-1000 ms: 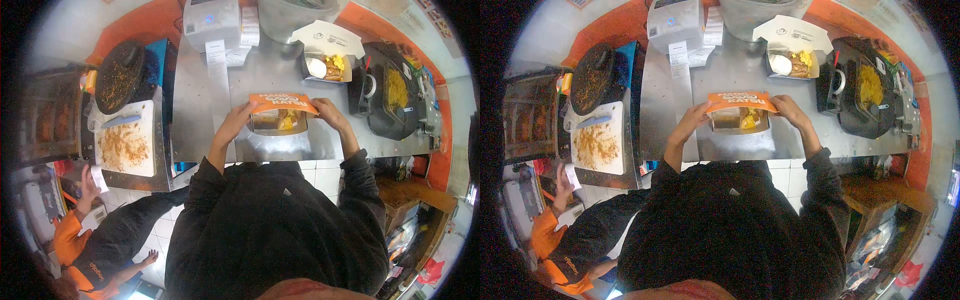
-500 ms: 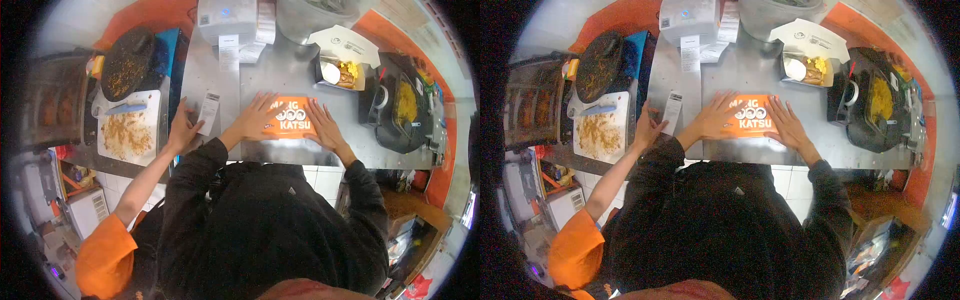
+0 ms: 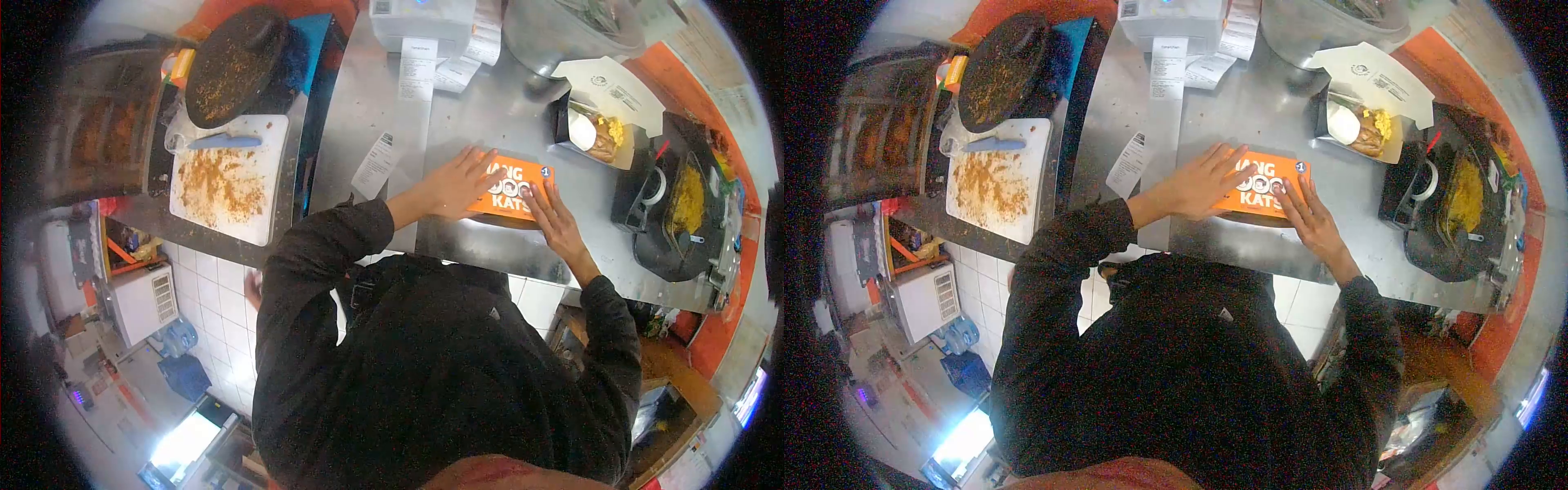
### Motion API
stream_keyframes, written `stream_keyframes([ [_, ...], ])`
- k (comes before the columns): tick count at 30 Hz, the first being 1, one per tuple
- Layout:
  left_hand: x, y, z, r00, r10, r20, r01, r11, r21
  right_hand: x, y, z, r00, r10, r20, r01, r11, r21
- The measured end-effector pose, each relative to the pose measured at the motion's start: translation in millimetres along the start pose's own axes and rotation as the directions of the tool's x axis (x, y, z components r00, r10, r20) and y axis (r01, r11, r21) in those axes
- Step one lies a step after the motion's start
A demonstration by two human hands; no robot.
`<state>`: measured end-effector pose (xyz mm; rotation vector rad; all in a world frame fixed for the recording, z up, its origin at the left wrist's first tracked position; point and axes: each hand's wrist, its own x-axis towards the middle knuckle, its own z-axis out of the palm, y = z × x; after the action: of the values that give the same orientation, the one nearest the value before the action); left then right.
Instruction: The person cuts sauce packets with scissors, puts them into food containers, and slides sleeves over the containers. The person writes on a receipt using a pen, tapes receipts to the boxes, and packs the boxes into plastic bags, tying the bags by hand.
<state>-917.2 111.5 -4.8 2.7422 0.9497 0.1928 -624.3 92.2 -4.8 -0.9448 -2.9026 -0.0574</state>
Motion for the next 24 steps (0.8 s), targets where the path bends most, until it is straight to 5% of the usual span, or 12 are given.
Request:
stream_keyframes([
  [4,-4.1,8.9,0.3,0.994,-0.013,-0.109,0.007,0.998,-0.061,-3.6,-15.1,-11.6,0.988,0.129,0.089,-0.150,0.947,0.286],
  [7,-9.6,17.5,-13.6,0.971,-0.071,-0.226,0.018,0.974,-0.227,-8.3,-21.3,7.7,0.978,0.199,0.054,-0.206,0.962,0.182],
  [9,-18.4,2.0,-9.8,0.935,-0.306,-0.179,0.234,0.912,-0.337,-8.4,-21.9,12.4,0.974,0.225,0.037,-0.228,0.957,0.180],
  [10,-26.2,-8.3,-8.3,0.826,-0.496,-0.267,0.413,0.856,-0.312,-5.3,-24.9,12.4,0.967,0.253,0.018,-0.252,0.950,0.185],
  [11,-41.2,-22.1,5.6,0.564,-0.638,-0.525,0.550,0.764,-0.337,-2.1,-28.0,8.0,0.962,0.272,-0.001,-0.268,0.951,0.155],
  [13,-85.4,-36.3,-3.3,0.234,-0.759,-0.607,0.883,0.427,-0.194,-1.9,-32.2,11.3,0.947,0.321,-0.011,-0.313,0.932,0.180],
  [14,-112.4,-50.6,13.6,0.158,-0.857,-0.491,0.958,0.254,-0.136,-3.3,-32.8,12.8,0.946,0.325,-0.004,-0.319,0.929,0.188],
  [15,-121.1,-46.9,3.0,0.153,-0.952,-0.264,0.927,0.231,-0.296,-1.4,-31.8,0.5,0.942,0.323,0.089,-0.335,0.922,0.195],
  [18,-132.8,-57.2,22.4,0.320,-0.947,-0.029,0.873,0.306,-0.378,-13.1,-20.7,-23.1,0.910,0.406,-0.086,-0.356,0.869,0.344],
  [22,-110.3,-48.9,11.6,0.314,-0.947,-0.063,0.873,0.314,-0.374,-79.0,48.3,-28.3,0.491,0.681,-0.544,-0.519,0.730,0.445],
  [24,-81.4,-23.4,-16.9,0.296,-0.780,-0.551,0.942,0.335,0.032,-100.5,93.3,-55.2,0.201,0.894,-0.400,-0.687,0.419,0.594],
])
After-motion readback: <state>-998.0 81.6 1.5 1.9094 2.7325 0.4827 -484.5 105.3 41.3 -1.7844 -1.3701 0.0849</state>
